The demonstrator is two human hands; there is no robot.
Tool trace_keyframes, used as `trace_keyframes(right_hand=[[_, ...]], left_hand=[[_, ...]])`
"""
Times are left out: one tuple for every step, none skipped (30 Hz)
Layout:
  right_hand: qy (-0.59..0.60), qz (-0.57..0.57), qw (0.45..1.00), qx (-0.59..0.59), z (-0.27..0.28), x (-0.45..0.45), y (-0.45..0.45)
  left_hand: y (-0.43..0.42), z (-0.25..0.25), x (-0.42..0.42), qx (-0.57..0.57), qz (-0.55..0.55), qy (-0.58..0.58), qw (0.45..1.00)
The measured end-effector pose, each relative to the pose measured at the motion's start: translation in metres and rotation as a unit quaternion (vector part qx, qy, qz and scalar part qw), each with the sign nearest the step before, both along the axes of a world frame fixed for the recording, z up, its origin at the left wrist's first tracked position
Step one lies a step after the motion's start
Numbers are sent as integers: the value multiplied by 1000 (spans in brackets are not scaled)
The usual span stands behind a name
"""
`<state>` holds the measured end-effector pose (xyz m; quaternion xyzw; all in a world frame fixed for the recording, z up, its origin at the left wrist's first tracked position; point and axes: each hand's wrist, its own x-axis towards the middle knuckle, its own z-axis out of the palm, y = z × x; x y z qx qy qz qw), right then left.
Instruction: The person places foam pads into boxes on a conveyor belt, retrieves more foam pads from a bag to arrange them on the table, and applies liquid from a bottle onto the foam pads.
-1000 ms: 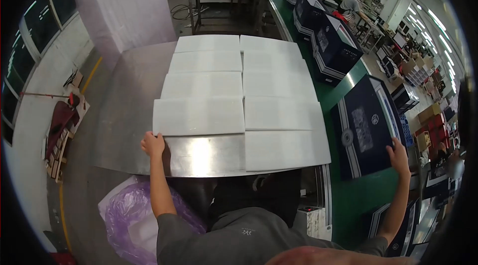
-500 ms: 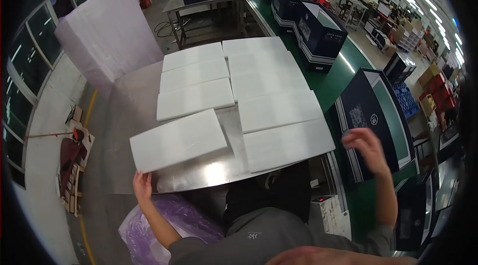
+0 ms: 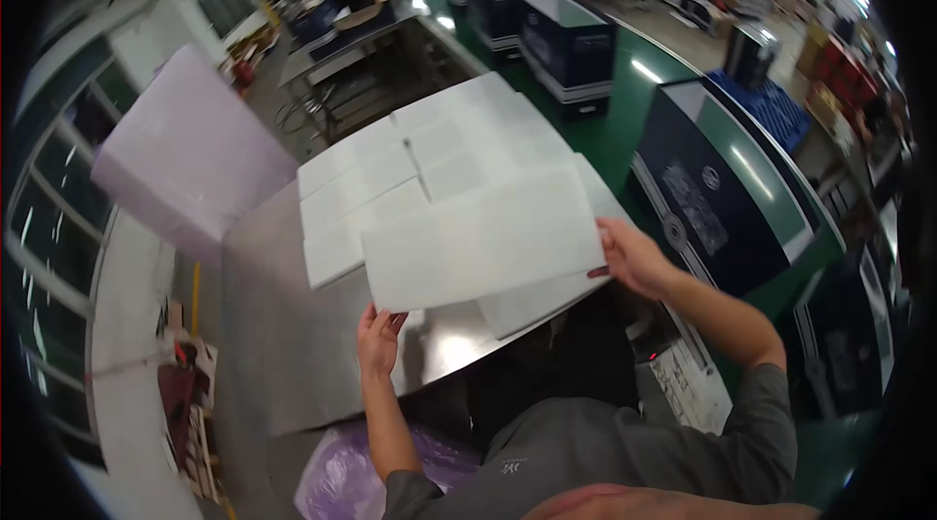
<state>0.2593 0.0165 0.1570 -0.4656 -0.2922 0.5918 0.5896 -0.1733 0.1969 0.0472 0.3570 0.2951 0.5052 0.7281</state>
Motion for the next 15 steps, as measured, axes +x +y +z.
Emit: trace_keyframes(right_hand=[[3,-31,999,17,4,12,-8],[-34,-69,997,-20,30,14,-19],[-14,-127,992,-4,70,3,-31],[5,-182,983,8,96,1,-41],[-20,-227,972,52,98,16,-53],[-49,-264,958,96,98,34,-66],[-127,-284,939,145,103,56,-83],[-147,-319,923,157,114,70,-101],[-156,-347,909,170,126,81,-123],[-166,-375,894,182,138,92,-145],[-166,-398,882,193,148,99,-166],[-86,-425,873,222,160,96,-182],[-92,-422,874,225,172,96,-202],[-96,-391,882,247,173,109,-228],[-98,-359,889,268,174,122,-255]], left_hand=[[13,11,20,14,-37,-2,999],[30,26,44,16,-69,8,997],[44,45,66,35,-89,5,995],[55,61,93,50,-108,0,993],[64,78,123,67,-138,-22,988],[69,96,156,94,-166,-22,981],[70,116,191,107,-195,-27,975],[69,133,225,121,-220,-33,967],[68,144,258,131,-251,-55,958],[59,162,288,132,-272,-48,952],[46,182,317,133,-296,-41,945],[34,196,344,140,-331,-51,932],[24,206,368,146,-352,-58,923],[15,214,390,152,-372,-68,913],[8,219,409,149,-378,-74,911]])
